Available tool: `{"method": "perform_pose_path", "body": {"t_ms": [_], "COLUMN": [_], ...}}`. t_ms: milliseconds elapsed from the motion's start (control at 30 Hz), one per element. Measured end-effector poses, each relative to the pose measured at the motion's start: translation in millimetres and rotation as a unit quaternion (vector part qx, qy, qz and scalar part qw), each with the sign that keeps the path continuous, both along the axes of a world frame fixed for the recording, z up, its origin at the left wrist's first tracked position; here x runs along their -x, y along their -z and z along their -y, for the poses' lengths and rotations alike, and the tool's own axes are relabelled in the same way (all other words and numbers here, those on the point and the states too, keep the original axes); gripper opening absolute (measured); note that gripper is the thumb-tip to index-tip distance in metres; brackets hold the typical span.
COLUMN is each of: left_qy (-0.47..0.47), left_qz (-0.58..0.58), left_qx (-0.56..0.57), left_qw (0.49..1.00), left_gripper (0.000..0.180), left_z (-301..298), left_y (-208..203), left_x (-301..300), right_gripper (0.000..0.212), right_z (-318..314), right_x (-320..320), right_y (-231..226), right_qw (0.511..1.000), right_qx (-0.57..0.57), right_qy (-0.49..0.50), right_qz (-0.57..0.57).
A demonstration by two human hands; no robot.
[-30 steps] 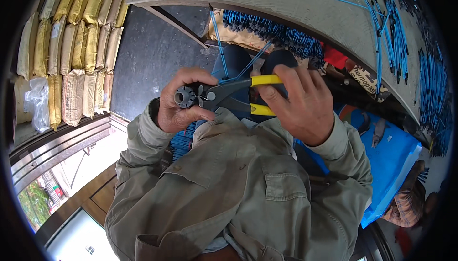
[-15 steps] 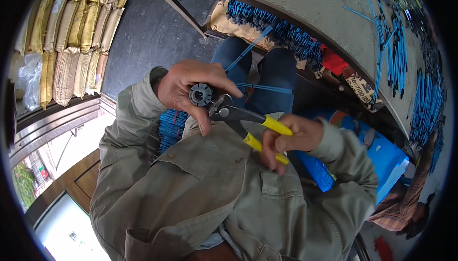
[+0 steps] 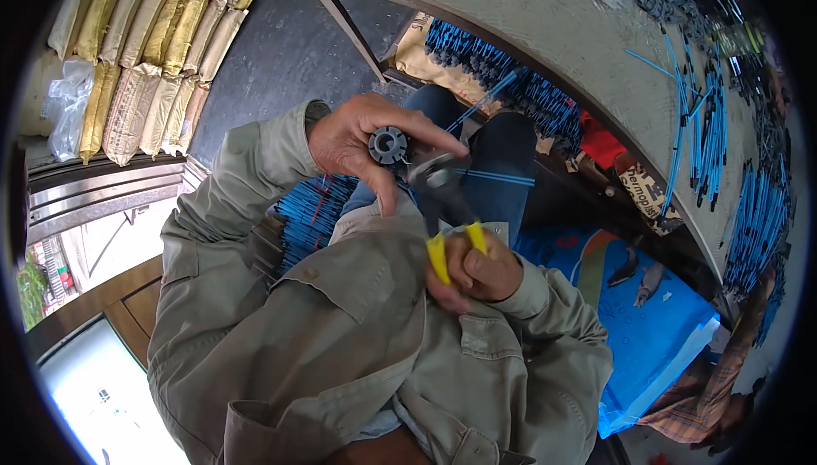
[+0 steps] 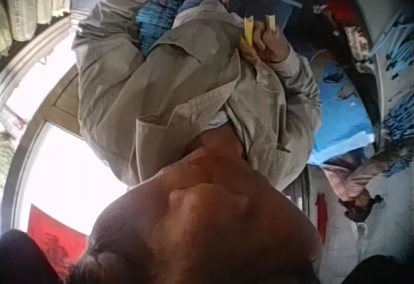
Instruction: The person gathers umbrella ribs, threads wire through them, fits the ribs into a plastic hub, and secures the wire with pliers before assembling another set of ribs.
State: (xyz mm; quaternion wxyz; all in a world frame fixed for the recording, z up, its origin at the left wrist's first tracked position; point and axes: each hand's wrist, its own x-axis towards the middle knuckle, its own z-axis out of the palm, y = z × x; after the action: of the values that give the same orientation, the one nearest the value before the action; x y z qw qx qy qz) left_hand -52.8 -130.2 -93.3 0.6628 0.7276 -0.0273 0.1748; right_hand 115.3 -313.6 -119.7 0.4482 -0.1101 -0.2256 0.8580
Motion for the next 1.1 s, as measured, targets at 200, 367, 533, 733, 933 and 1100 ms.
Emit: {"method": "perform_pose_path", "body": {"t_ms": [200,367,533,733,933,1100], "left_qy": [-0.034,-0.117,-0.162,-0.203,-0.241,-0.280], "left_qz": [-0.033,-0.013,-0.037,0.052,-0.180,-0.004], "left_qx": [-0.016,-0.136,-0.403,0.046,-0.236,-0.217], "left_qw": [0.999,0.984,0.900,0.977,0.924,0.935], "left_gripper": [0.089,0.098,0.104,0.113,0.135,0.120], "left_z": [9.2,15.9,2.8,-47.8,24.2,42.3], "left_y": [-1.5,-2.4,-44.8,12.0,143.5,32.9], "left_x": [-0.7,-2.8,21.4,155.7,129.0,23.3], "right_gripper": [0.017,0.025,0.020,0.020,0.021,0.017], "right_z": [-47.3,-66.6,-70.7,-56.5,-50.4,-60.5], "right_x": [3.1,16.1,15.1,-0.5,0.7,24.3], "right_y": [7.8,23.6,40.7,51.7,50.7,31.7], "right_qw": [0.745,0.777,0.752,0.812,0.827,0.764], "right_qx": [-0.210,-0.200,-0.251,-0.232,-0.201,-0.246], "right_qy": [0.384,0.390,0.399,0.386,0.393,0.385], "right_qz": [0.503,0.452,0.460,0.372,0.348,0.455]}}
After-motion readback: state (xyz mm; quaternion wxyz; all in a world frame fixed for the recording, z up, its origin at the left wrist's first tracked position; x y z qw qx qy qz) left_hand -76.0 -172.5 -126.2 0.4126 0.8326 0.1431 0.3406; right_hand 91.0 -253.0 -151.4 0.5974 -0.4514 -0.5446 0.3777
